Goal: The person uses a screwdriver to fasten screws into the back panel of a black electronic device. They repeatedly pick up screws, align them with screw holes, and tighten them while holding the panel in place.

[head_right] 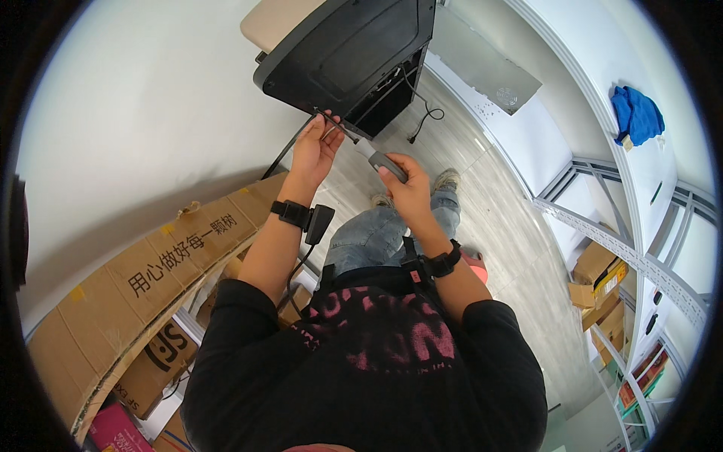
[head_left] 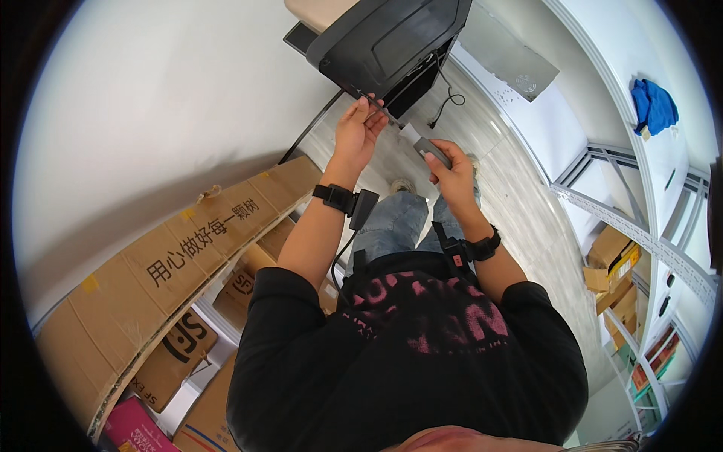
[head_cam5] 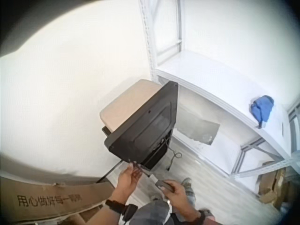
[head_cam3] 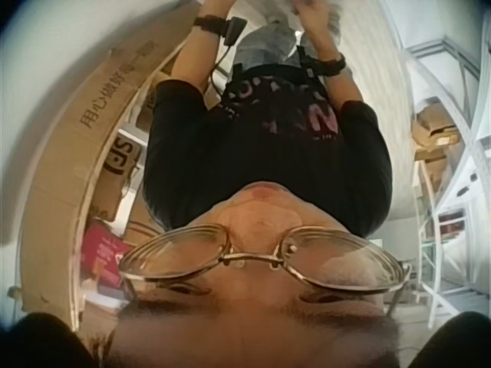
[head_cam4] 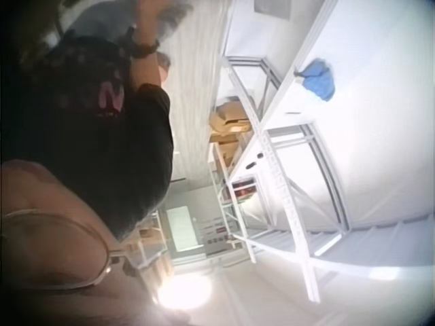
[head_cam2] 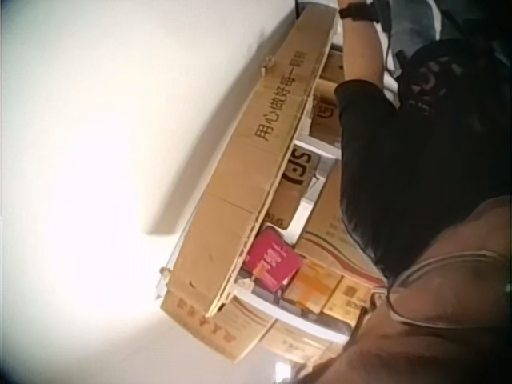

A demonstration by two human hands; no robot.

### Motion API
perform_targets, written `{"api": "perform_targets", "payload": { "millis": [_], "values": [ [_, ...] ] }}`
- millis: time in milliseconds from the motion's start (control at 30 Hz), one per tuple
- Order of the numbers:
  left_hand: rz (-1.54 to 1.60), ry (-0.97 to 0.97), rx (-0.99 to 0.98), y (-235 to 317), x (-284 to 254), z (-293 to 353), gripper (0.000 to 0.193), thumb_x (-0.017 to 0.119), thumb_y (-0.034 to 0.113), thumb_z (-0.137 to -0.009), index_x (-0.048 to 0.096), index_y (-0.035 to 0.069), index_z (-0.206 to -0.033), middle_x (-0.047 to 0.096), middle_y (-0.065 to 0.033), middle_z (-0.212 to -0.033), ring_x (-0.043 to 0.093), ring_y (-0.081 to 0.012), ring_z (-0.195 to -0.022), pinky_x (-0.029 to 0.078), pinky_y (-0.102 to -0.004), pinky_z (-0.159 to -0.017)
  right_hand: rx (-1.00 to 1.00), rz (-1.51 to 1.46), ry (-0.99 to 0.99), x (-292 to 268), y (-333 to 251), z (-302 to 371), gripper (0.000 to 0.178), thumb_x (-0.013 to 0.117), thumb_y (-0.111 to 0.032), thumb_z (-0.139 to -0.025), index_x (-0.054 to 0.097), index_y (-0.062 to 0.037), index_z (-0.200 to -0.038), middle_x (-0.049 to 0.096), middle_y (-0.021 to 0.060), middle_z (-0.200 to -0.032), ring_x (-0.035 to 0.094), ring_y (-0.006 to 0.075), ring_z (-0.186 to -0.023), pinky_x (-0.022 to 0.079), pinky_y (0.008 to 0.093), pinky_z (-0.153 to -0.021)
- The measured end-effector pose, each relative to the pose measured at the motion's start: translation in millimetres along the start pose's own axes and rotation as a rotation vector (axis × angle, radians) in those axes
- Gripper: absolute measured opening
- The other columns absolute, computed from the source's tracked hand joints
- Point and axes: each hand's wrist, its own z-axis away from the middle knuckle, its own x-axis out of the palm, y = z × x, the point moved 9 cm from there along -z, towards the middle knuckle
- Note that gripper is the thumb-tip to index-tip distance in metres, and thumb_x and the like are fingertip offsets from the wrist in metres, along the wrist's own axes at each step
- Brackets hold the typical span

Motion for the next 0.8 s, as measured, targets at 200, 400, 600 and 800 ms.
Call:
{"api": "perform_targets", "payload": {
  "millis": [200, 400, 600, 800],
  "values": [
    [-0.395, 0.173, 0.076, 22.4, -29.1, 1.2, 0.018, 0.066, 0.018, -0.087, 0.059, 0.005, -0.098, 0.062, -0.0059, -0.088, 0.061, -0.0161, -0.080, 0.052, -0.0275, -0.070, -0.078, 0.085, 0.022, 1.7, -5.7, -1.1, 0.028, 0.069, -0.011, -0.083, 0.061, -0.0028, -0.109, 0.063, 0.0019, -0.084, 0.053, 0.0072, -0.061, 0.044, 0.0227, -0.055],
    [-0.947, 0.180, 0.735, 79.0, 16.9, 11.5, 0.026, 0.072, 0.006, -0.076, 0.058, 0.003, -0.097, 0.061, -0.0066, -0.086, 0.062, -0.0176, -0.074, 0.051, -0.0285, -0.061, -0.278, 0.276, 0.061, 3.3, -27.5, 0.8, 0.033, 0.071, -0.006, -0.078, 0.060, -0.0030, -0.108, 0.062, 0.0044, -0.090, 0.057, 0.0143, -0.074, 0.047, 0.0260, -0.071],
    [-1.247, 0.248, 0.810, 88.4, 18.8, 0.0, 0.035, 0.076, 0.007, -0.068, 0.058, 0.002, -0.097, 0.065, -0.0111, -0.082, 0.063, -0.0213, -0.066, 0.050, -0.0335, -0.059, -0.482, 0.421, 0.185, 3.1, -59.1, 13.7, 0.037, 0.069, -0.003, -0.077, 0.055, -0.0036, -0.111, 0.054, 0.0102, -0.100, 0.060, 0.0165, -0.076, 0.048, 0.0288, -0.070],
    [-1.317, 0.245, 0.822, 93.3, 25.5, 0.8, 0.033, 0.076, 0.005, -0.067, 0.059, 0.001, -0.094, 0.067, -0.0125, -0.080, 0.066, -0.0268, -0.069, 0.051, -0.0344, -0.062, -0.112, 0.145, 0.131, -6.3, -17.8, 1.8, 0.036, 0.066, -0.003, -0.082, 0.050, -0.0037, -0.114, 0.051, 0.0117, -0.099, 0.060, 0.0187, -0.066, 0.048, 0.0315, -0.061]
  ]
}}
